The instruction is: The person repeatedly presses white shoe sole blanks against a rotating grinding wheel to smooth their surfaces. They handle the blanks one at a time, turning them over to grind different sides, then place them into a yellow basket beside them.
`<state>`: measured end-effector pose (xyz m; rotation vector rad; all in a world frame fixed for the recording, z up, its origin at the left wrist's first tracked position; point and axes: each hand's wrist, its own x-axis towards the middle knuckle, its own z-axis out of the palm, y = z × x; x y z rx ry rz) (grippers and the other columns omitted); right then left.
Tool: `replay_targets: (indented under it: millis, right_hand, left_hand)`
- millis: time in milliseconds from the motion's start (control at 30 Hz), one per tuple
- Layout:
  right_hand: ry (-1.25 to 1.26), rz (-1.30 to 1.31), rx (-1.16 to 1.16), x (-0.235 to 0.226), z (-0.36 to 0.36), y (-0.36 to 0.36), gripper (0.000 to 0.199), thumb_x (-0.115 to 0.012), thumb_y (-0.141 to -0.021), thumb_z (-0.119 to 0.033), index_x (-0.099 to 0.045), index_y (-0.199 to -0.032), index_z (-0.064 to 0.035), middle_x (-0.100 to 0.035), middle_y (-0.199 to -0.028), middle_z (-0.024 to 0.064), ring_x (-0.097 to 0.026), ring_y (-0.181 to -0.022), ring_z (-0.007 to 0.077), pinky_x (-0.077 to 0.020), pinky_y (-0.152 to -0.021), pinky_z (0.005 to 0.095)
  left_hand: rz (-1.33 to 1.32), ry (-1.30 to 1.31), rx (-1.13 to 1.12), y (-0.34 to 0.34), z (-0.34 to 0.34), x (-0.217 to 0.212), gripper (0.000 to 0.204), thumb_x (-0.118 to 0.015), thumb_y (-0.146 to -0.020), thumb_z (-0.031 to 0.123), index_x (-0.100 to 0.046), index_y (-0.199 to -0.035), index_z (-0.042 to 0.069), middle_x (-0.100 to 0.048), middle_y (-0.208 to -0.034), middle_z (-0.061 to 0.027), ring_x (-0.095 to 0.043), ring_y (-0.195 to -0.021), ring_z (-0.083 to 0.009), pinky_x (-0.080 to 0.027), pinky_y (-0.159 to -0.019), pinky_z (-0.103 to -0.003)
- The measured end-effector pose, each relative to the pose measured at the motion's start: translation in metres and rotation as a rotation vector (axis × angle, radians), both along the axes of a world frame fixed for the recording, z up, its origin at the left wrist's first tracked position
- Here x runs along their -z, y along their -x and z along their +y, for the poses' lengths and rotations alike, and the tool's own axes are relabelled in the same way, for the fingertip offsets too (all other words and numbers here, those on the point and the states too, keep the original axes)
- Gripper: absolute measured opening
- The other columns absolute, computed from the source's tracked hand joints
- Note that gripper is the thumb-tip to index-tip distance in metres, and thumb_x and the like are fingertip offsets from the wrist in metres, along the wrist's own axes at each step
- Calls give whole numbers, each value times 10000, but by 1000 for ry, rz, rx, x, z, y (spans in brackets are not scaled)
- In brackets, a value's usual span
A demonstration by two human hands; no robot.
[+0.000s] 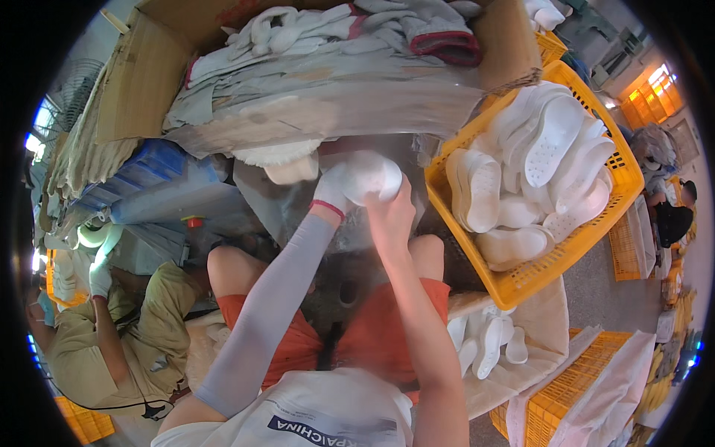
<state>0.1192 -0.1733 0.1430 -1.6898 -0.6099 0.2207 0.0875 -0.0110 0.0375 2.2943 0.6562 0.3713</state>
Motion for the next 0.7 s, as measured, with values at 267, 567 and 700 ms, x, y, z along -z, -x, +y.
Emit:
replay_targets:
  millis: [267,567,700]
  right_hand:
    - [259,76,-157,18,61,-24,460,-672,-840,-227,-642,-1159,103,-724,-956,219,-743,-727,315,-590,-688,369]
    - [361,-108,-145,-23,-17,14,675,-662,-913,-203,-423,-1497,37,-673,-1260,254,-672,-1159,354,-511,-989,418]
    - [134,-178,-83,-24,-49,44,675,-663,-932,-106,-376,-1531,15,-679,-1212,260,-692,-1104,354,-536,-943,424]
  left_hand:
    - [317,-35,-200,94,18,-40,678,-649,-942,576,-681,-1227,-39,-726,-1234,-207,-706,-1105,-313,-531,-970,-400]
    - [-543,591,-377,23,-30,13,320,-627,-953,285,-680,-1144,33,-714,-1070,-144,-673,-999,-328,-546,-872,-431]
    - [-412,484,-414,-4,-23,55,422,-636,-1004,350,-684,-1227,-6,-714,-1063,-99,-663,-979,-224,-536,-870,-375]
